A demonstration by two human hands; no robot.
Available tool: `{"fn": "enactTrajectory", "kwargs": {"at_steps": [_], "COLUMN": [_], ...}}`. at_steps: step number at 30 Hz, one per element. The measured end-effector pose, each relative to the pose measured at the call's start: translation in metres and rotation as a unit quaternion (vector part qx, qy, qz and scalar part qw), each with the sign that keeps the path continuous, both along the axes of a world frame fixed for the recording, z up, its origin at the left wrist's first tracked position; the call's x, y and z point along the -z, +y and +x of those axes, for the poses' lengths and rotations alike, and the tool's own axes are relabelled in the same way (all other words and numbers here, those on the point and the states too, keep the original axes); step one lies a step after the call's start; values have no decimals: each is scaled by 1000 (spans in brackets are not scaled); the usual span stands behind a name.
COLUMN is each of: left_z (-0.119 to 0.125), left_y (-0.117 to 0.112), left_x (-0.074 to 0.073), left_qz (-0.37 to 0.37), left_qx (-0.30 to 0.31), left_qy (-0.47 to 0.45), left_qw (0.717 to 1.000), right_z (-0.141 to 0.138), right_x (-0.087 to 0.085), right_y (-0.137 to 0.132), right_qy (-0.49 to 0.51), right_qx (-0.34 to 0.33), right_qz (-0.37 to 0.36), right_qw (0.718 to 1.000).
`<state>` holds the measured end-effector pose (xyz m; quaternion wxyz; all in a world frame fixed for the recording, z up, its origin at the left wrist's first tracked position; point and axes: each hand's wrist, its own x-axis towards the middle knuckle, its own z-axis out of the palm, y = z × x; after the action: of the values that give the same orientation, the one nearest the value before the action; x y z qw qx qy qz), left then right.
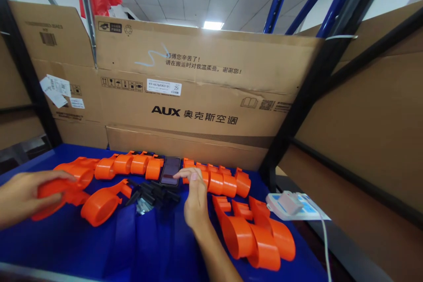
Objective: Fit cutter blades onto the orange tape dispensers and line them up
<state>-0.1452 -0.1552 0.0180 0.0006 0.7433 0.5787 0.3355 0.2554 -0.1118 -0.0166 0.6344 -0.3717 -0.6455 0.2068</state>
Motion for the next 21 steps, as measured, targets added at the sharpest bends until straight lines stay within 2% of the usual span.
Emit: {"fn": "enactTrajectory", "kwargs": {"at_steps": [3, 6, 9, 12, 14, 16, 18, 21], "left_z": [-2, 27, 81, 134, 161, 178, 188, 197], "left_y": [0, -3, -8, -11, -12, -14, -16, -13], "left_x": [-25, -33, -18, 8, 21, 28, 30, 26], "left_qz": [29, 79, 118, 103, 98, 92, 79, 39], "left_qx": [-24, 8, 112, 213, 275, 341, 380, 348], "left_qy": [46, -8, -42, -50, -62, -79, -126, -256], "left_qw": [998, 997, 986, 970, 954, 932, 913, 901], "right_z": [-1, -4, -10, -15, -16, -15, -11, -4], "right_x": [-2, -3, -2, 1, 3, 4, 4, 4], "right_y": [-2, -2, -1, 2, 4, 5, 7, 8], "right_qy": [-11, -36, -36, 3, 33, 65, 96, 133], "right_qx": [-6, -17, -45, -102, -134, -136, -120, -89], "right_qz": [5, -5, -67, -148, -186, -199, -197, -210], "right_qw": [1000, 999, 996, 984, 973, 968, 968, 965]}}
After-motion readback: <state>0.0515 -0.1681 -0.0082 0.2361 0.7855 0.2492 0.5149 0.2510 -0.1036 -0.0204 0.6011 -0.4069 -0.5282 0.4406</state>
